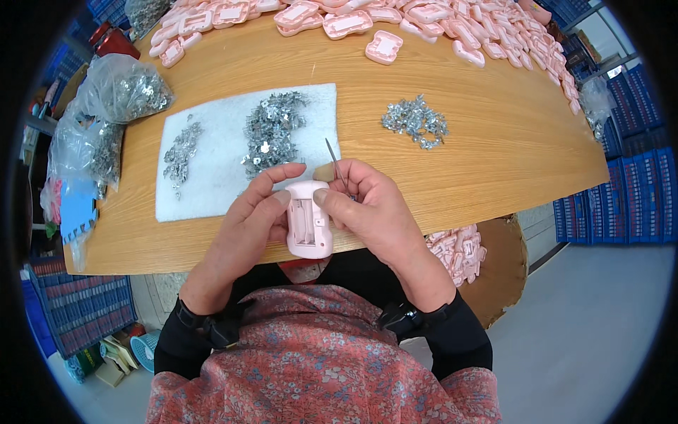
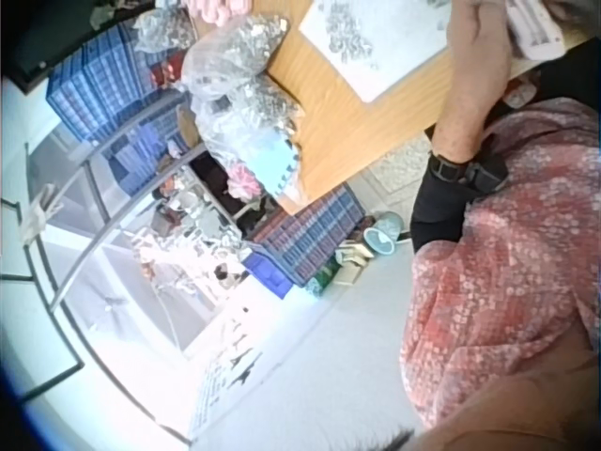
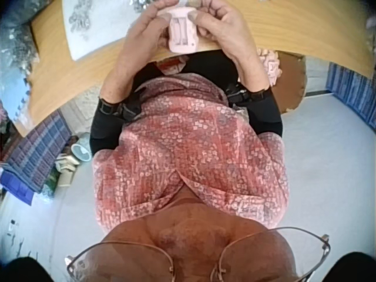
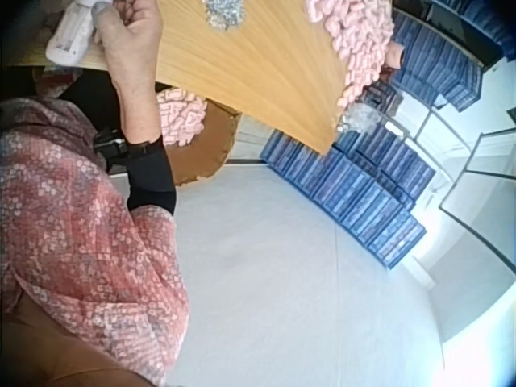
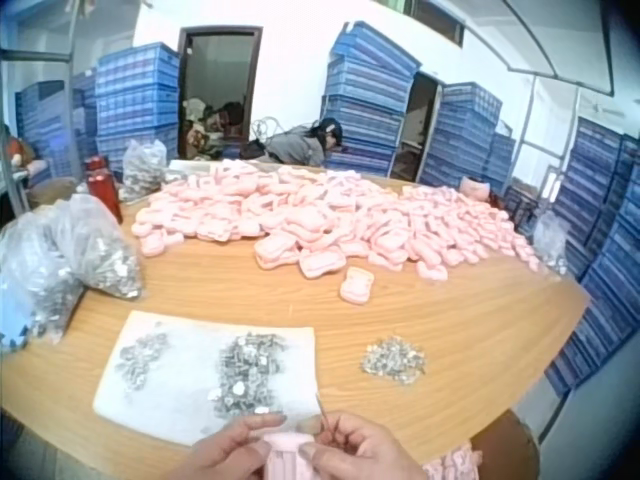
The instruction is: The person sits at a table and assembles small pink plastic cases by inserting metal components into them. They use a small metal tool to push the components into place and then place the finished units into a pile on the table. The person repeatedly picks up new cases and components to continue the assembly process.
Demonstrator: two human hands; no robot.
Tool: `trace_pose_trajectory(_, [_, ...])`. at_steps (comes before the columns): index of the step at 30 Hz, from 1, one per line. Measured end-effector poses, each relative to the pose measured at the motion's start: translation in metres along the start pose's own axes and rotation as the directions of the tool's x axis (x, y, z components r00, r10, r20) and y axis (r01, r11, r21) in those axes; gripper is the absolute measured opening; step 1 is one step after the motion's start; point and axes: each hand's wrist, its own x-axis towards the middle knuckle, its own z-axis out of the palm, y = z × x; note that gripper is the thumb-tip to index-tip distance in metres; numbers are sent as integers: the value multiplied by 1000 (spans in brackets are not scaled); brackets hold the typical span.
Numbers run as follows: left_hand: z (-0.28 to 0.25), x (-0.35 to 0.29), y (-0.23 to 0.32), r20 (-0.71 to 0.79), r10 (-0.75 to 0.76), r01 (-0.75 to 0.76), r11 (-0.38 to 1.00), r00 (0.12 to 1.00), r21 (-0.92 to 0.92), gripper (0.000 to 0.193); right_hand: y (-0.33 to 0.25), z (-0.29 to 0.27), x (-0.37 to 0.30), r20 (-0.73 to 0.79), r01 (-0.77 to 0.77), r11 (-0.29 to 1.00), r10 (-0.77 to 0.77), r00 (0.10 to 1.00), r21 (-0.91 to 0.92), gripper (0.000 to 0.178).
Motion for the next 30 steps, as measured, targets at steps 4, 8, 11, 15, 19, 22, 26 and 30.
trace_pose_trajectory(4, [-1,0,10,87,61,-80,968,994,237,39,0,-3,-1,21,-33,999,33,999,7,19])
trace_pose_trajectory(8, [0,0,10,153,127,-181,888,980,423,39,1,-6,-3,28,-1,999,2,1000,-52,18])
trace_pose_trajectory(11, [-1,3,7,165,213,-268,824,963,499,38,-2,-4,-5,22,22,999,-21,1000,-47,17])
trace_pose_trajectory(15, [-4,11,-4,73,107,-115,986,992,119,35,-1,6,-10,-47,120,992,-119,992,31,16])
trace_pose_trajectory(19, [3,7,2,61,-7,16,987,998,-161,38,10,9,-16,-48,171,976,-178,983,-135,16])
trace_pose_trajectory(22, [-4,7,2,160,-19,86,901,987,-425,42,25,14,-13,-54,288,939,-302,952,-187,16])
trace_pose_trajectory(26, [-5,6,2,192,-23,113,873,981,-474,44,20,22,-16,-23,298,946,-303,953,-130,18])
trace_pose_trajectory(30, [-3,7,2,191,-44,129,880,981,-458,44,24,22,-16,-8,343,915,-353,936,-214,20])
